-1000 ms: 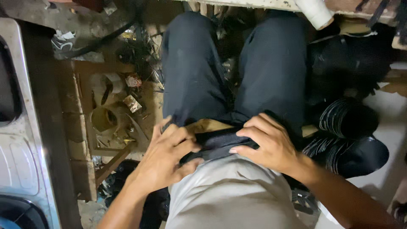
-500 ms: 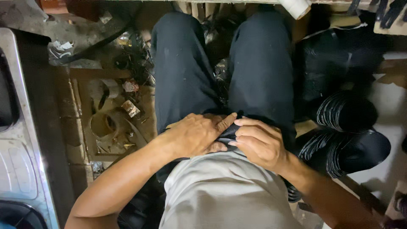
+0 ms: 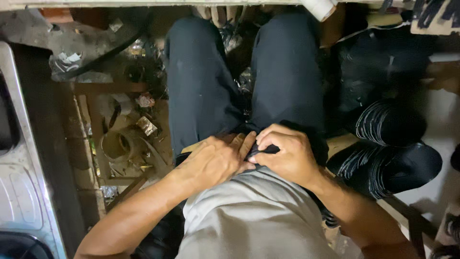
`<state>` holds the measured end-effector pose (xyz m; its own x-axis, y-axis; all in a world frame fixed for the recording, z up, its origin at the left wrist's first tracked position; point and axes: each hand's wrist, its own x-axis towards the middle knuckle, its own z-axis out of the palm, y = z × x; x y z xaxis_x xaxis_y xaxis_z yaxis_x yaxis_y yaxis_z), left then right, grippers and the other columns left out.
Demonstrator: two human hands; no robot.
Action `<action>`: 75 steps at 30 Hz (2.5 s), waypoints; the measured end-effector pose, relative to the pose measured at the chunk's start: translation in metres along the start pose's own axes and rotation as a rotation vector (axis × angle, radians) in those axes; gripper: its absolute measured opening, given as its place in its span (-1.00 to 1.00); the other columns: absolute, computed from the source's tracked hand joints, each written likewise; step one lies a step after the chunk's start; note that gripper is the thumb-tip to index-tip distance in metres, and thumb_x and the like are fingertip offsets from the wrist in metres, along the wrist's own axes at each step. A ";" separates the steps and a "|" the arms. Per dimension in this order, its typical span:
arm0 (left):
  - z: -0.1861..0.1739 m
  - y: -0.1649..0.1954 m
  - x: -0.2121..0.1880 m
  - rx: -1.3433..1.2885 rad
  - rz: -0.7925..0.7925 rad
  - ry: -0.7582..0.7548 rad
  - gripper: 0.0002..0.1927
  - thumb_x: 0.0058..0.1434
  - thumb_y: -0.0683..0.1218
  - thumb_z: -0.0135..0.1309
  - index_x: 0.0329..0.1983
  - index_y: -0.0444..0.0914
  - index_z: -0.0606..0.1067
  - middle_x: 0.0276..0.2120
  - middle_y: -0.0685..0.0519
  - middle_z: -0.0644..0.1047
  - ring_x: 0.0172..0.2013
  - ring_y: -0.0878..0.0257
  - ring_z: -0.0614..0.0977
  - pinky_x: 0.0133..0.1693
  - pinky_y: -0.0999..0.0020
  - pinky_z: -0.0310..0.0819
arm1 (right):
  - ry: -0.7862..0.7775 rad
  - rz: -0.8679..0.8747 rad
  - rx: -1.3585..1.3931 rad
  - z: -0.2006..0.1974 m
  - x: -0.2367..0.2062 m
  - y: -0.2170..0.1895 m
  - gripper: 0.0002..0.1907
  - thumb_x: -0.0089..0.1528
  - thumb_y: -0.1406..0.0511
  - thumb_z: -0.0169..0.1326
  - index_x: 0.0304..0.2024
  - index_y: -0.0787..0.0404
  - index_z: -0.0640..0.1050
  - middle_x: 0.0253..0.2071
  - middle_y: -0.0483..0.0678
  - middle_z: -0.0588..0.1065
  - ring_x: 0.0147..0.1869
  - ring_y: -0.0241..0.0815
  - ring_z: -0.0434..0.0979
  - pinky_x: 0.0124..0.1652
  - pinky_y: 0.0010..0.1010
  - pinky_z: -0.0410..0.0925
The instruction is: The person sits at a workbench and attaches a rubber sole to a black shoe upper held on a wooden last. They hammer the sole edge to seat it, trim excess material with a small blade, press and align the sole by hand, and continue hammering around the shoe to secure the bond.
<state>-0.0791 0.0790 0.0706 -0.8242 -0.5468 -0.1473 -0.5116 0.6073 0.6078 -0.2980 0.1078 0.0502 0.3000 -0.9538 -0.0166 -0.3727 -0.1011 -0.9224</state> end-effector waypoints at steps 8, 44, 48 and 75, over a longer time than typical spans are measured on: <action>0.005 0.000 -0.010 -0.120 0.017 0.122 -0.35 0.29 0.18 0.07 0.23 -0.42 0.43 -0.03 -0.24 0.58 -0.16 -0.12 0.66 -0.15 0.11 0.56 | 0.011 -0.186 -0.097 -0.019 -0.023 0.003 -0.60 -0.05 0.43 0.40 -0.18 0.43 0.60 0.01 0.16 0.54 0.10 0.08 0.60 0.07 -0.25 0.46; 0.015 0.004 -0.025 -0.070 0.098 0.272 -0.42 0.27 0.11 0.15 0.20 -0.37 0.47 0.03 -0.19 0.57 0.07 -0.07 0.59 0.10 0.07 0.46 | 0.030 -0.167 -0.146 -0.009 -0.030 -0.017 -0.59 -0.04 0.37 0.44 -0.19 0.36 0.61 -0.13 0.10 0.58 -0.04 -0.03 0.65 -0.05 -0.33 0.51; 0.018 0.006 -0.026 -0.044 0.086 0.266 -0.40 0.25 0.11 0.15 0.21 -0.38 0.47 0.05 -0.22 0.57 0.08 -0.08 0.59 0.09 0.07 0.46 | 0.061 -0.054 -0.082 0.001 -0.035 -0.012 -0.61 -0.04 0.35 0.47 -0.22 0.33 0.62 -0.14 0.06 0.61 -0.07 -0.12 0.68 -0.09 -0.39 0.53; 0.039 -0.013 0.028 -1.750 -0.278 0.816 -0.49 0.47 0.12 -0.07 0.31 -0.31 0.32 0.05 0.02 0.51 0.04 0.30 0.53 0.14 0.33 0.40 | 0.172 0.397 1.050 0.030 -0.018 0.007 -0.16 0.21 0.33 0.16 0.48 0.34 0.12 0.42 0.09 0.28 0.50 -0.09 0.23 0.42 -0.22 0.07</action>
<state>-0.1050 0.0786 0.0283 -0.2210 -0.9161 -0.3346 0.6043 -0.3979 0.6903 -0.2794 0.1327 0.0327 0.1701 -0.9001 -0.4012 0.5299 0.4268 -0.7328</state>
